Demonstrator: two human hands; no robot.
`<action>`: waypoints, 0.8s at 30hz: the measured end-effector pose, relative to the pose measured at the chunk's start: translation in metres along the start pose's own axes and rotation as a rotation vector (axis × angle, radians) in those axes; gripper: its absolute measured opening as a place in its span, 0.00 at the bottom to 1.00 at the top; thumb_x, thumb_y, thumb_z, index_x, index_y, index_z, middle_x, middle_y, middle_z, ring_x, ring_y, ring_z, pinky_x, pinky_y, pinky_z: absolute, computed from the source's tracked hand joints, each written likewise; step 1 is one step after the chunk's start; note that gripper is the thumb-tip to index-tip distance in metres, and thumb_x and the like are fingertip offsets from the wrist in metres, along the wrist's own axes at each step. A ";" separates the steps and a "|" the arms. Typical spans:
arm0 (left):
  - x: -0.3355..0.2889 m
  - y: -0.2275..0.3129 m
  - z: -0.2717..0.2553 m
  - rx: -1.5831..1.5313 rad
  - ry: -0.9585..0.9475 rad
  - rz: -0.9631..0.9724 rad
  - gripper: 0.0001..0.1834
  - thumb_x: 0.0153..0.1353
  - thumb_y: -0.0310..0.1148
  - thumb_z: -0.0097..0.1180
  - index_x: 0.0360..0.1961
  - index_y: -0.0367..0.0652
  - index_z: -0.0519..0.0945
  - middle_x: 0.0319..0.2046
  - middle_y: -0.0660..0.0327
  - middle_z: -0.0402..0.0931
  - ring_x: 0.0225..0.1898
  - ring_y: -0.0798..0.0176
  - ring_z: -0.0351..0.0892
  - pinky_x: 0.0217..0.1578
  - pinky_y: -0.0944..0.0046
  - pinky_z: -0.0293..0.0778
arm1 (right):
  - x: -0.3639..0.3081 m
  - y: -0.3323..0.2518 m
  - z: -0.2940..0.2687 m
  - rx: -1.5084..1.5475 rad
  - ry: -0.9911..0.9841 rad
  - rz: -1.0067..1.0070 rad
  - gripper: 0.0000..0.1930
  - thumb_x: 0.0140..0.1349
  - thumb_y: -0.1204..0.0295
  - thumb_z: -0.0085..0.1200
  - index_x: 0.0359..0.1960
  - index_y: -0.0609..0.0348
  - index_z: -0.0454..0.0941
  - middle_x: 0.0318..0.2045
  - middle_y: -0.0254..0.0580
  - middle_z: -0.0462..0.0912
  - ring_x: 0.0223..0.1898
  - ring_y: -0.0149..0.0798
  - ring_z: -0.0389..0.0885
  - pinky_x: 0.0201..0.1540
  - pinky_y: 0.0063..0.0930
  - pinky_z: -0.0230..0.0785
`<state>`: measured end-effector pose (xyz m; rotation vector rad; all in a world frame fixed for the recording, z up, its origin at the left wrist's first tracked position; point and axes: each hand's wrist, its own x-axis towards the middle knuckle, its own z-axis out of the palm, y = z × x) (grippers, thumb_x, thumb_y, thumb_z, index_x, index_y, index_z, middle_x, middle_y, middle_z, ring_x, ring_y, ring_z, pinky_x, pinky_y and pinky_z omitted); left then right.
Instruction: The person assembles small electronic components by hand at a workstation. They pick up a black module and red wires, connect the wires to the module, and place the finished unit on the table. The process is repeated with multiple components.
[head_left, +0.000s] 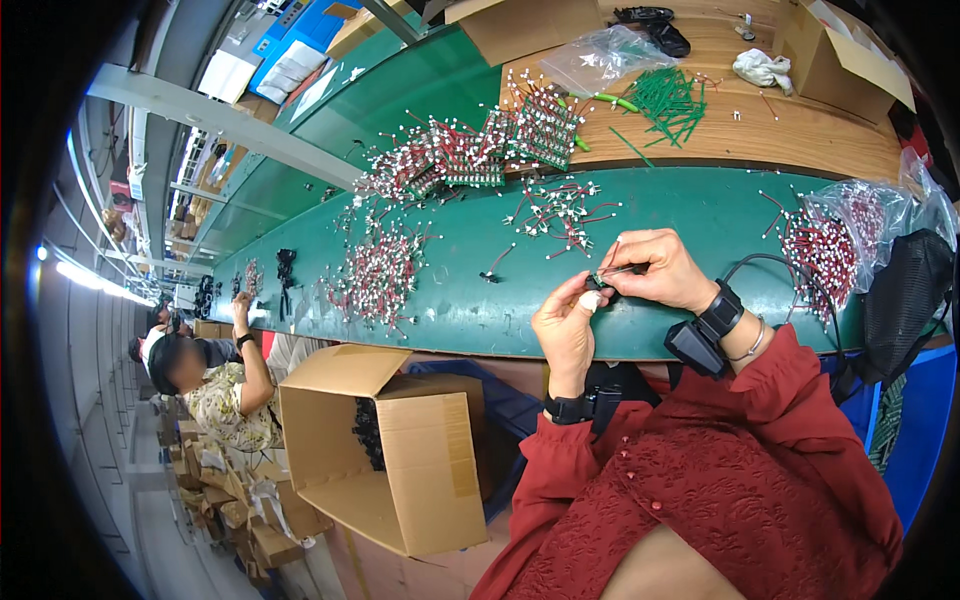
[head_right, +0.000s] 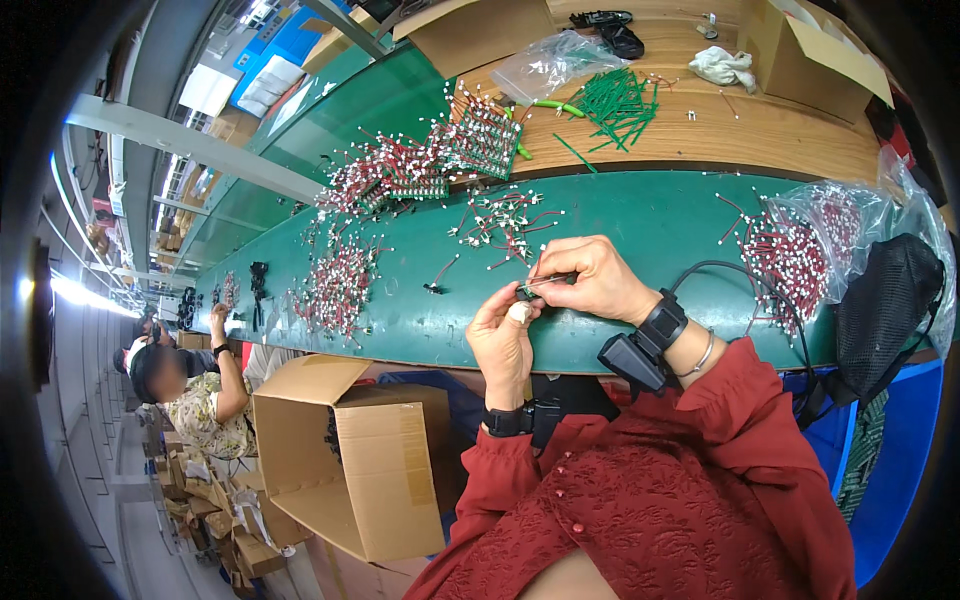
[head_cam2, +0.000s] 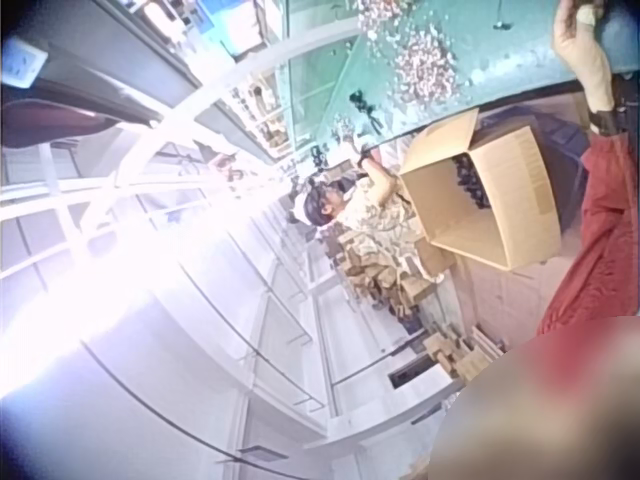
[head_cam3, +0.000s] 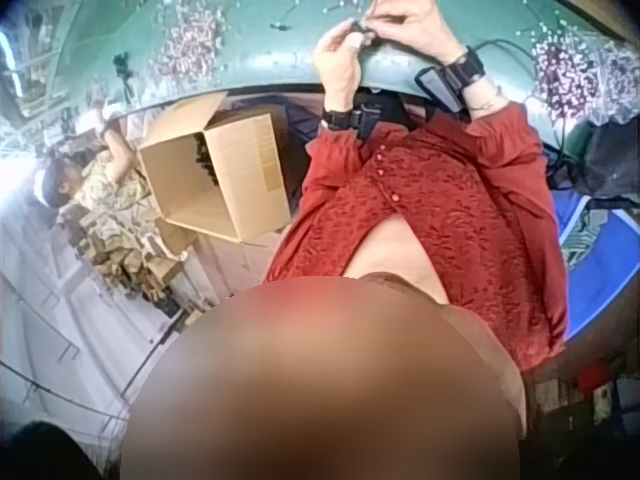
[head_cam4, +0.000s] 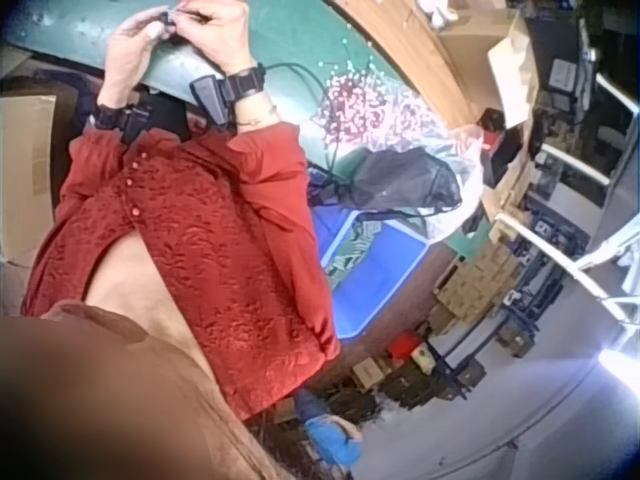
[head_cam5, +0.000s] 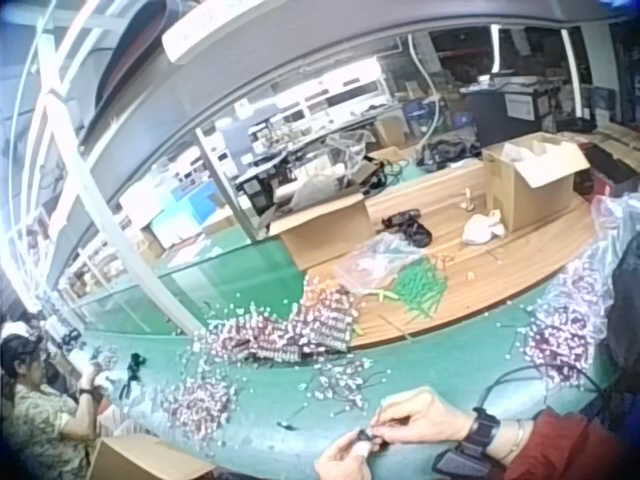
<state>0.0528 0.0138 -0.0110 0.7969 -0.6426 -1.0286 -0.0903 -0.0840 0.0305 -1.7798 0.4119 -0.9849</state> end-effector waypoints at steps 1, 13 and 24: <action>0.000 0.000 0.000 -0.002 0.004 -0.012 0.15 0.55 0.16 0.57 0.45 0.30 0.77 0.35 0.52 0.80 0.33 0.59 0.82 0.37 0.65 0.79 | 0.000 0.001 0.000 -0.020 -0.007 -0.030 0.07 0.48 0.79 0.60 0.31 0.64 0.82 0.28 0.42 0.82 0.30 0.33 0.80 0.32 0.24 0.72; 0.003 0.005 0.000 -0.084 0.030 -0.067 0.14 0.58 0.18 0.56 0.46 0.32 0.76 0.36 0.54 0.79 0.35 0.63 0.79 0.39 0.66 0.77 | -0.003 0.004 0.010 -0.179 0.036 -0.115 0.08 0.51 0.76 0.59 0.34 0.61 0.82 0.29 0.41 0.80 0.26 0.36 0.80 0.27 0.25 0.70; 0.005 0.005 0.000 -0.144 0.116 -0.017 0.11 0.59 0.17 0.52 0.44 0.31 0.75 0.34 0.55 0.78 0.33 0.64 0.78 0.37 0.67 0.75 | 0.002 -0.015 -0.023 -0.148 -0.163 -0.012 0.08 0.49 0.75 0.62 0.33 0.58 0.84 0.20 0.38 0.78 0.20 0.33 0.75 0.23 0.25 0.64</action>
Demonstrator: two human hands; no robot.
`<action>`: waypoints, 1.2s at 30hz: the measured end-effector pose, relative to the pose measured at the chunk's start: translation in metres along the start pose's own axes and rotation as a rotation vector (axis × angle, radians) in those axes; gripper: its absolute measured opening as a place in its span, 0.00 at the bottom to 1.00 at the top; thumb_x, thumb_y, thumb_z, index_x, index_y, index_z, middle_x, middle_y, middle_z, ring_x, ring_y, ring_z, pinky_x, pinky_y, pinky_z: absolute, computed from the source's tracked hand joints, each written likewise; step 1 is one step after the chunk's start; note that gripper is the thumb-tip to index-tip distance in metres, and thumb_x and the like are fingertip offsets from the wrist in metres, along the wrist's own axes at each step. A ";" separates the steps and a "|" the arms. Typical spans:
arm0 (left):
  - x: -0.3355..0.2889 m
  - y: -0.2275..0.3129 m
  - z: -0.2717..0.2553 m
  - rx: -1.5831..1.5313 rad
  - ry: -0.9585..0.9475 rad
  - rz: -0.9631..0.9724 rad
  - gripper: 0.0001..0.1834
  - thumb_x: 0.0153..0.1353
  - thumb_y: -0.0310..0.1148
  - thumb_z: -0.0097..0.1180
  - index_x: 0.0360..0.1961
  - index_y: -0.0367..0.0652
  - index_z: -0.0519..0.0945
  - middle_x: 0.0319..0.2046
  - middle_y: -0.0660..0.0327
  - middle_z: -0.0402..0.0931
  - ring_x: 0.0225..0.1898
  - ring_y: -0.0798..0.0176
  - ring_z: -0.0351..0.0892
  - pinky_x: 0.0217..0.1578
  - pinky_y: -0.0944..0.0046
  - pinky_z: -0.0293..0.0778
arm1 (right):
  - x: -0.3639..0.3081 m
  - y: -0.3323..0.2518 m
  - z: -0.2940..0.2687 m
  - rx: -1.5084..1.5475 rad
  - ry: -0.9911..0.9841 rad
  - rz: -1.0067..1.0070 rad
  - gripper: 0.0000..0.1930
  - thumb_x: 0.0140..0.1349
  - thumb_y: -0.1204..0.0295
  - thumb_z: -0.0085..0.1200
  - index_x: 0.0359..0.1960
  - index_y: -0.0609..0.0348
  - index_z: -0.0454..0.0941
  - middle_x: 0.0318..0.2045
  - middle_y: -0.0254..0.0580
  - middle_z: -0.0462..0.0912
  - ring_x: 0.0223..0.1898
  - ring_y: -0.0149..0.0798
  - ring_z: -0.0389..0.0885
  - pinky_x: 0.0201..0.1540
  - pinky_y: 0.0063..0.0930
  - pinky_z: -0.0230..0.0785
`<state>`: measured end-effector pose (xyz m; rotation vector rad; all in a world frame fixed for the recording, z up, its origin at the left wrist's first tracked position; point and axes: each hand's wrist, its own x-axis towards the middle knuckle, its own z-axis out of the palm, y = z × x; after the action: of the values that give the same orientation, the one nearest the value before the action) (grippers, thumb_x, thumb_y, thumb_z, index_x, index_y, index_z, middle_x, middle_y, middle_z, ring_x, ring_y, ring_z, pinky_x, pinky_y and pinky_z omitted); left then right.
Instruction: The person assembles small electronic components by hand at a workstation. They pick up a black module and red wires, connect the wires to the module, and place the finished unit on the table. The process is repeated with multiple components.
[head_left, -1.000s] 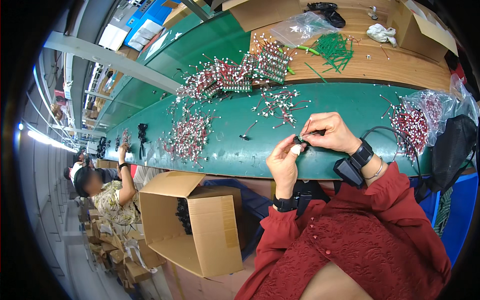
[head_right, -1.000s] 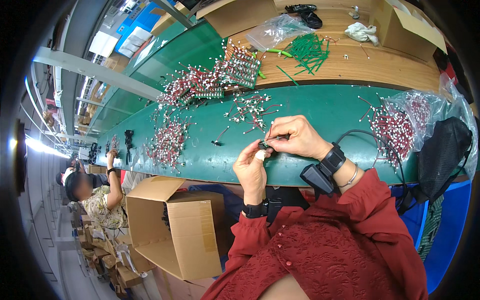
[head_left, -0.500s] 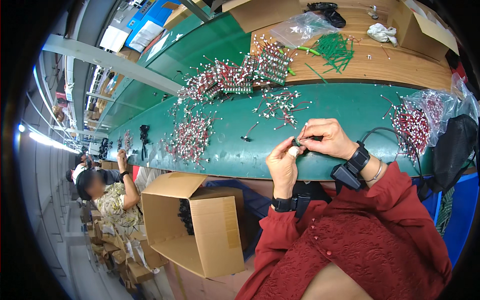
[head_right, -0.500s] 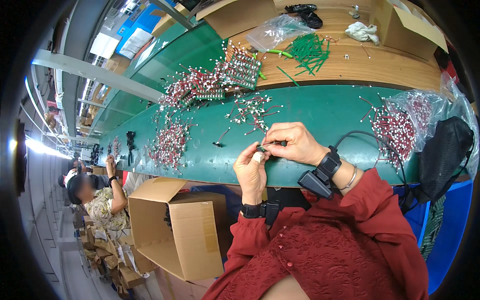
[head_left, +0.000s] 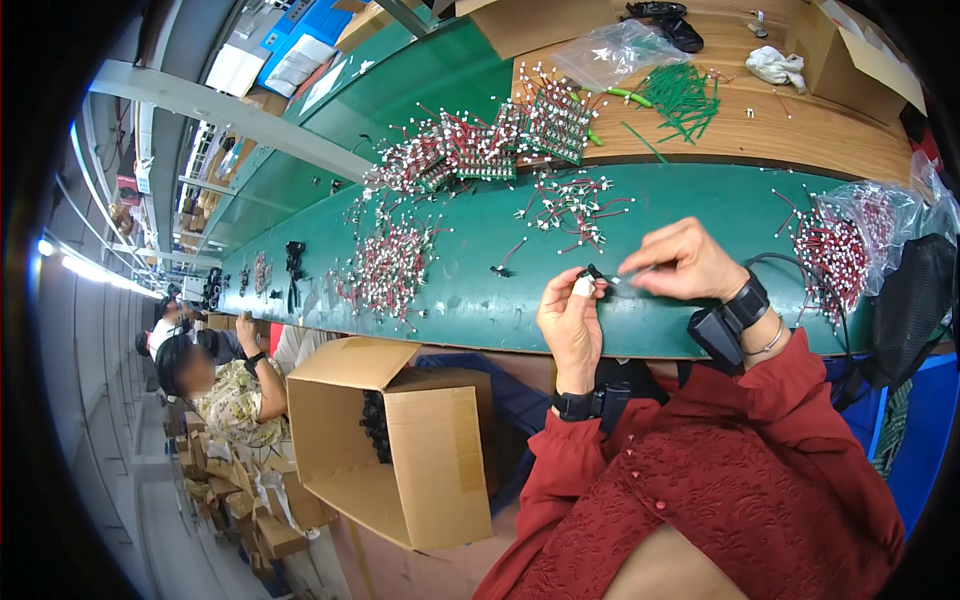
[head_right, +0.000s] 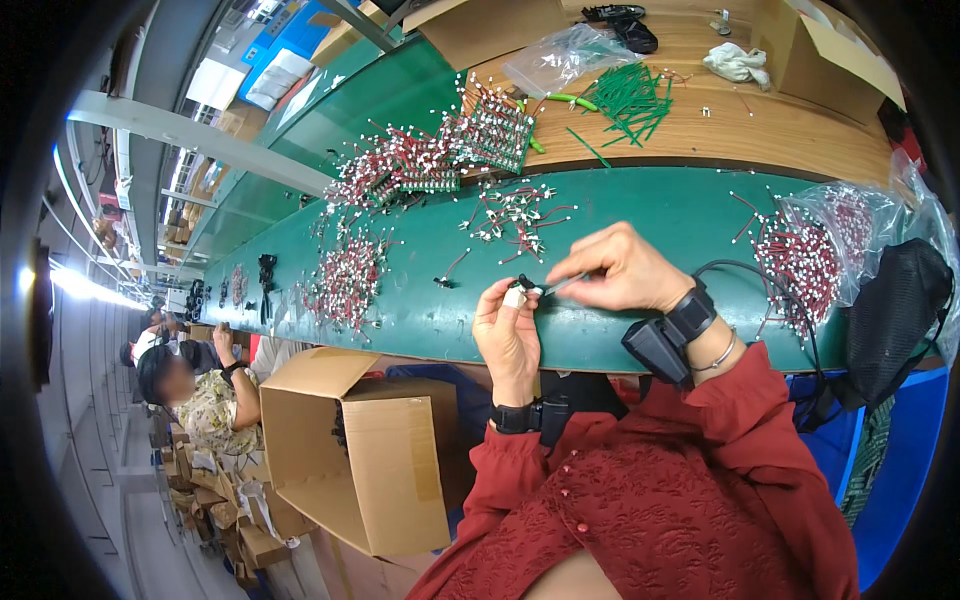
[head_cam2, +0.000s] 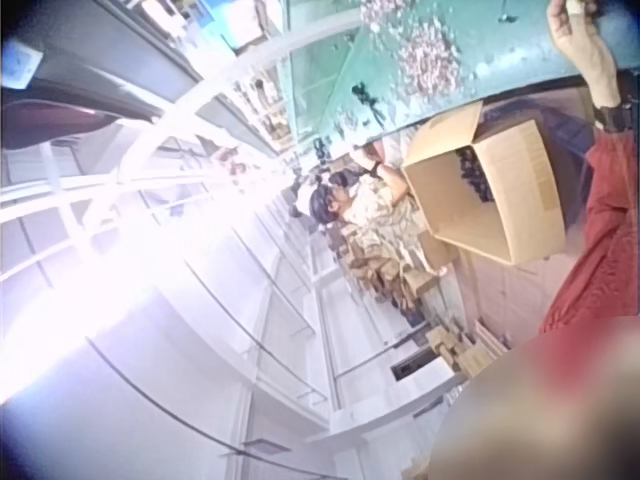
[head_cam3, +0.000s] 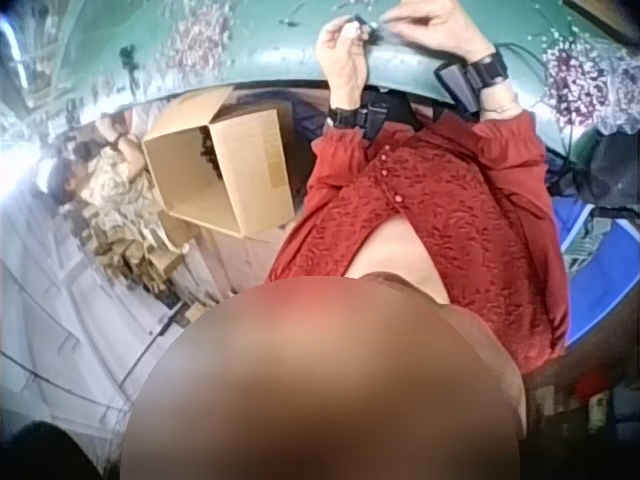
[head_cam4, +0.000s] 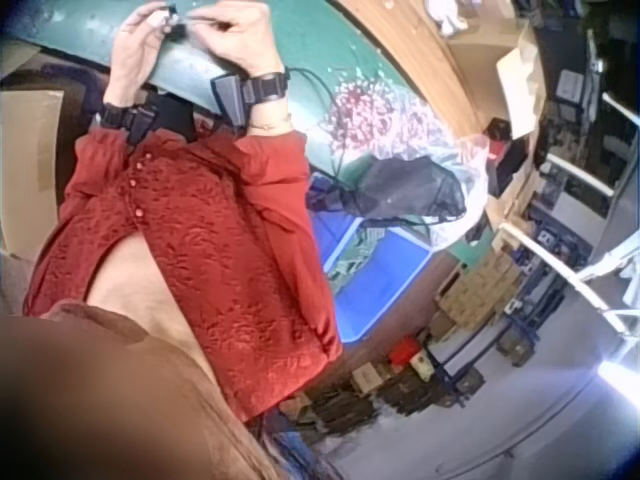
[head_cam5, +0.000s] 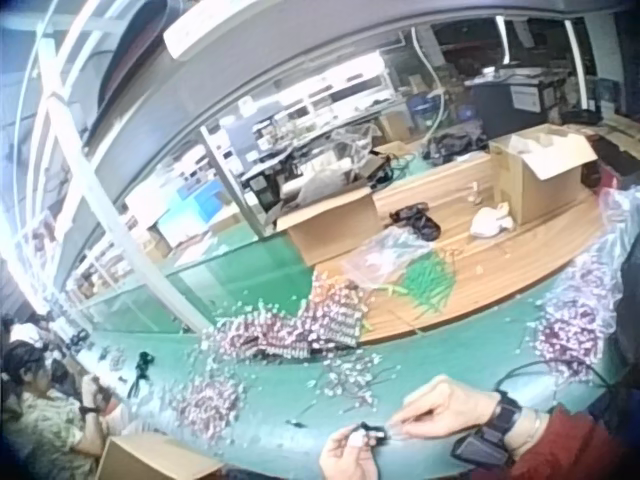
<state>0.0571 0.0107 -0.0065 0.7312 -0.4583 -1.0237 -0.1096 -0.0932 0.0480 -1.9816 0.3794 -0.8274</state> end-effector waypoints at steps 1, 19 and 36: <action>0.000 0.000 0.000 -0.002 0.002 0.001 0.11 0.59 0.17 0.52 0.44 0.31 0.75 0.34 0.55 0.78 0.33 0.64 0.78 0.37 0.68 0.75 | 0.001 0.001 -0.002 -0.065 0.070 0.024 0.08 0.50 0.75 0.63 0.34 0.58 0.84 0.21 0.38 0.78 0.20 0.32 0.75 0.23 0.25 0.64; -0.005 -0.004 0.005 0.175 -0.021 0.060 0.11 0.58 0.16 0.52 0.43 0.29 0.76 0.33 0.56 0.78 0.32 0.67 0.78 0.35 0.71 0.73 | 0.001 0.003 0.022 -0.577 0.137 -0.172 0.09 0.54 0.68 0.59 0.37 0.46 0.83 0.20 0.30 0.77 0.25 0.37 0.79 0.23 0.32 0.68; -0.004 -0.004 0.005 0.197 -0.055 0.063 0.11 0.56 0.13 0.52 0.40 0.29 0.77 0.36 0.57 0.76 0.33 0.67 0.78 0.36 0.70 0.75 | 0.000 0.005 0.029 -0.563 0.174 -0.197 0.08 0.52 0.69 0.60 0.35 0.48 0.82 0.19 0.30 0.77 0.24 0.37 0.79 0.22 0.33 0.68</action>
<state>0.0497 0.0111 -0.0059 0.8601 -0.6323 -0.9492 -0.0894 -0.0769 0.0341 -2.5030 0.5733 -1.1116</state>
